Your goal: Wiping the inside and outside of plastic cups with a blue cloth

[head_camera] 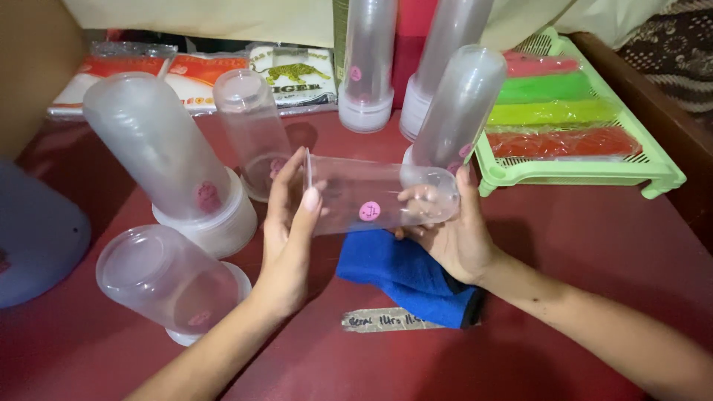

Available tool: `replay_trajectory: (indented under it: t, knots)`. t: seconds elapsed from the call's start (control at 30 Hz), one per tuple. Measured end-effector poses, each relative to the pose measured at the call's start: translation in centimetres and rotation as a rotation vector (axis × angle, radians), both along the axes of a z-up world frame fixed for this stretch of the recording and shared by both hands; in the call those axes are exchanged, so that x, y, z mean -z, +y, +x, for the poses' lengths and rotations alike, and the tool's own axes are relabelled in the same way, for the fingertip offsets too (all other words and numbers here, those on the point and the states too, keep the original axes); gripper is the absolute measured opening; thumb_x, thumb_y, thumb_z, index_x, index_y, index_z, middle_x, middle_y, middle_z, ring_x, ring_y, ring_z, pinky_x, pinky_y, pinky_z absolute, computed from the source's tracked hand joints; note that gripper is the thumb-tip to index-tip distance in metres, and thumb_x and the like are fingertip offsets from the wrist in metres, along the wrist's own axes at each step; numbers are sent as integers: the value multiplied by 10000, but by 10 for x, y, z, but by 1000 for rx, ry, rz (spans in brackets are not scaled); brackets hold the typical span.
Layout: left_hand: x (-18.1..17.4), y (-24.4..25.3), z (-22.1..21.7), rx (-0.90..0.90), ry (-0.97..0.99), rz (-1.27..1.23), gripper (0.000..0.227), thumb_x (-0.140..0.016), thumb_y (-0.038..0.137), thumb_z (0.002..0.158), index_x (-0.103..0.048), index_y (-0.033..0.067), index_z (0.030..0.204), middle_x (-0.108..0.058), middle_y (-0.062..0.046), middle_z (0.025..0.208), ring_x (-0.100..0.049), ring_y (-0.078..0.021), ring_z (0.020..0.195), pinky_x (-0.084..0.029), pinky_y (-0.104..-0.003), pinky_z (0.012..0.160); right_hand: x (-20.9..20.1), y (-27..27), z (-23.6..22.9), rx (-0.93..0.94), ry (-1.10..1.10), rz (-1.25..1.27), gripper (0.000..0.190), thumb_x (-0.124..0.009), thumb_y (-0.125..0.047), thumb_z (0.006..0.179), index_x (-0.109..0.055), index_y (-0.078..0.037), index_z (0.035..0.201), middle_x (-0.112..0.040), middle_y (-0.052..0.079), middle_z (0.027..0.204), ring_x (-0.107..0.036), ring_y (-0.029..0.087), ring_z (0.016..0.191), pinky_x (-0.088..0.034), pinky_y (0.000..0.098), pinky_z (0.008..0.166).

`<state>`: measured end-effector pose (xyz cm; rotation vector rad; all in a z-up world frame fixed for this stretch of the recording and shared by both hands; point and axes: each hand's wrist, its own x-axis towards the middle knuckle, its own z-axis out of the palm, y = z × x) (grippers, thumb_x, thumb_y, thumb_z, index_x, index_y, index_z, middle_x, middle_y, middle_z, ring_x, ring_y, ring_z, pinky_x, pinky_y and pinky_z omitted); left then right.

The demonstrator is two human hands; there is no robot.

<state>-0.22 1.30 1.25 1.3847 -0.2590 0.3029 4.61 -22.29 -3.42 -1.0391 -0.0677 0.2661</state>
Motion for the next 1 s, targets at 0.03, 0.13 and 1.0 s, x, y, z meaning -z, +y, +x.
replay_trajectory:
  t: [0.03, 0.13, 1.0]
  knots:
    - [5, 0, 3, -2, 0, -2, 661, -529, 415, 1018, -333, 148, 1590, -380, -246, 1508, -433, -409, 1395, -432, -508, 1061, -3, 1, -1, -2, 0, -2, 947, -326, -803, 942, -650, 62, 1155, -607, 174, 713, -624, 319, 706, -568, 377, 775]
    - [10, 1, 9, -30, 86, -34, 695, -550, 455, 983, -369, 115, 1562, -467, -271, 1424, -510, -405, 1311, -461, -479, 1012, -10, 4, -6, -11, 3, -15, 936, -360, -830, 909, -647, 33, 1130, -519, 73, 720, -555, 221, 726, -594, 371, 810]
    - [26, -22, -4, 0, 246, -186, 517, -692, 334, 946, -370, 80, 1261, -473, -86, 1062, -546, -206, 964, -469, -331, 850, 16, 6, 0, -153, -413, -126, 730, -517, -412, 1041, -339, 114, 1516, -693, 257, 982, -711, 322, 956, -584, 400, 852]
